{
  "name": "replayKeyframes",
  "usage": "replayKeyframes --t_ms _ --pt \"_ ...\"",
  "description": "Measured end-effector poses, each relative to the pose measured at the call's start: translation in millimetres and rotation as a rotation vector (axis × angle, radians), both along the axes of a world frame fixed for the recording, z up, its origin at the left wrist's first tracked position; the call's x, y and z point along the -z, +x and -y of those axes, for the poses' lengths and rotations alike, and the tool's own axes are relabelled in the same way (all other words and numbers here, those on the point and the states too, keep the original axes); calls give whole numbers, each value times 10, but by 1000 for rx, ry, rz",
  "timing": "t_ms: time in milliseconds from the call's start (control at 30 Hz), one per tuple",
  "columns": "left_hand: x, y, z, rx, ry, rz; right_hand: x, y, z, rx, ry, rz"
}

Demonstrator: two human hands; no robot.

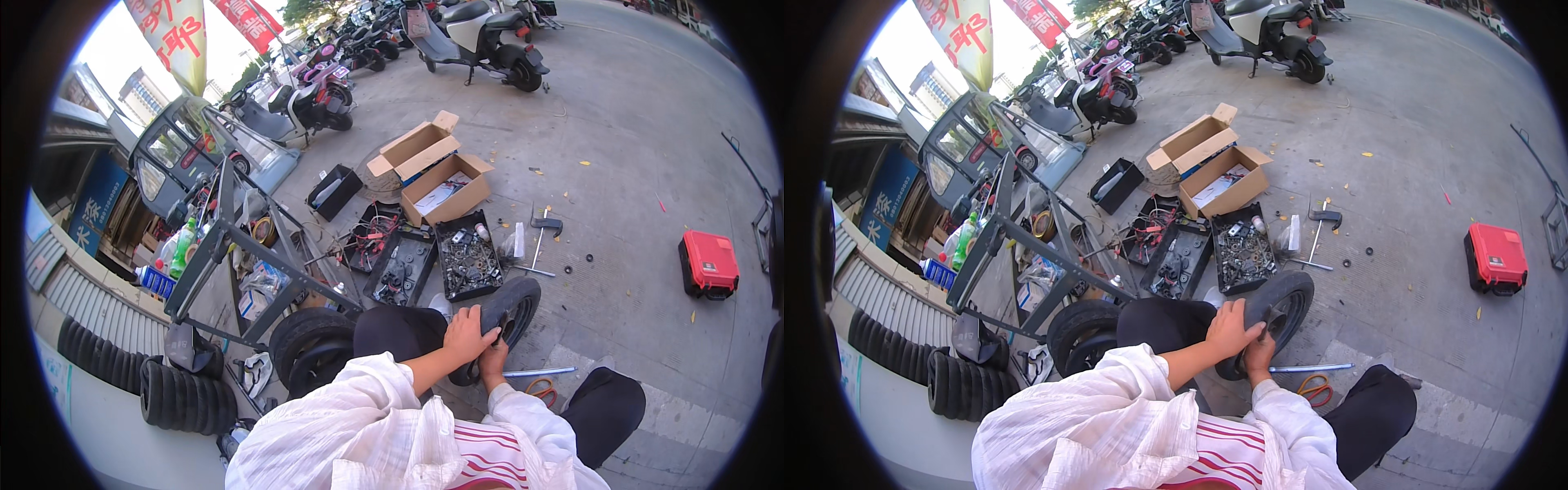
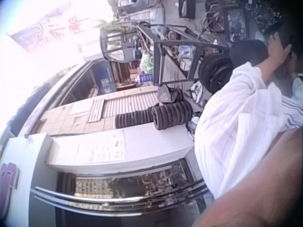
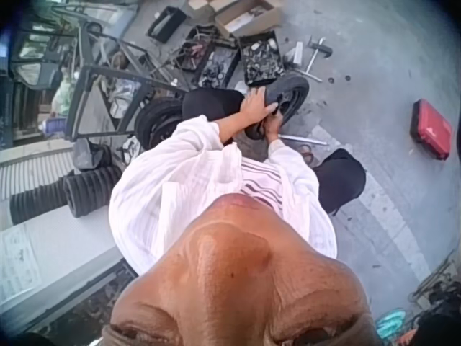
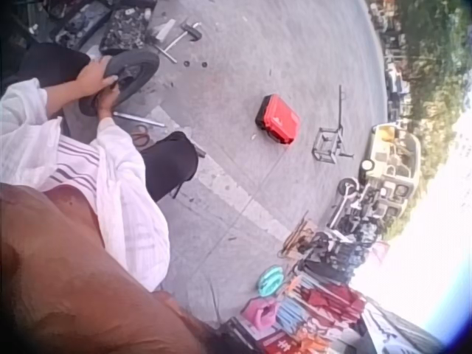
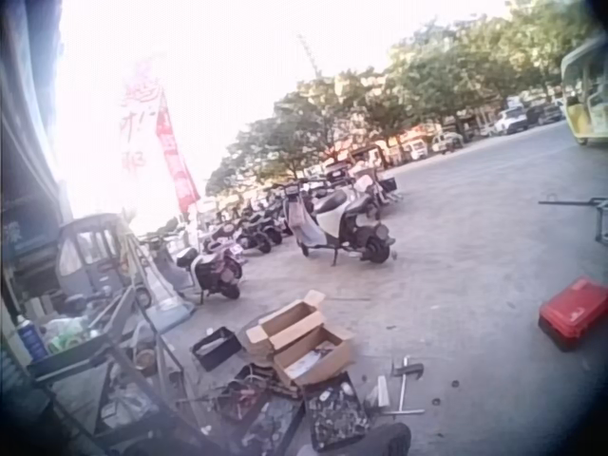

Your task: The person sits and works on a small tire, inserting a valve stem into the rim and then using a metal pry bar to press the tire bead onto the rim. The person repeatedly rotates the tire and uses the tool to seat the tire around the rim.

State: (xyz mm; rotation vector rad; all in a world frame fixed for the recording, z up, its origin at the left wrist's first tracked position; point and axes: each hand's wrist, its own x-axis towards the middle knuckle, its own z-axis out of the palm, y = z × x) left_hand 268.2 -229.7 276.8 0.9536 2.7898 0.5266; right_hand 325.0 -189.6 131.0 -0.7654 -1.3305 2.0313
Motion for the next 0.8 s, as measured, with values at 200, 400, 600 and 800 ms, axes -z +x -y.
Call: replayKeyframes --t_ms 200,400,600,800 --pt "33 -113 -176 -70 40 209 -105 0 -9 1 -177 -14" --pt "-217 -34 -430 -94 -2 230 -350 91 -344 -147 -648 26" --pt "-13 -49 -450 -78 36 126 -394 18 -606 -269 -867 -108" --pt "1 -46 -496 -70 68 131 -262 -5 -695 -329 -951 -138"
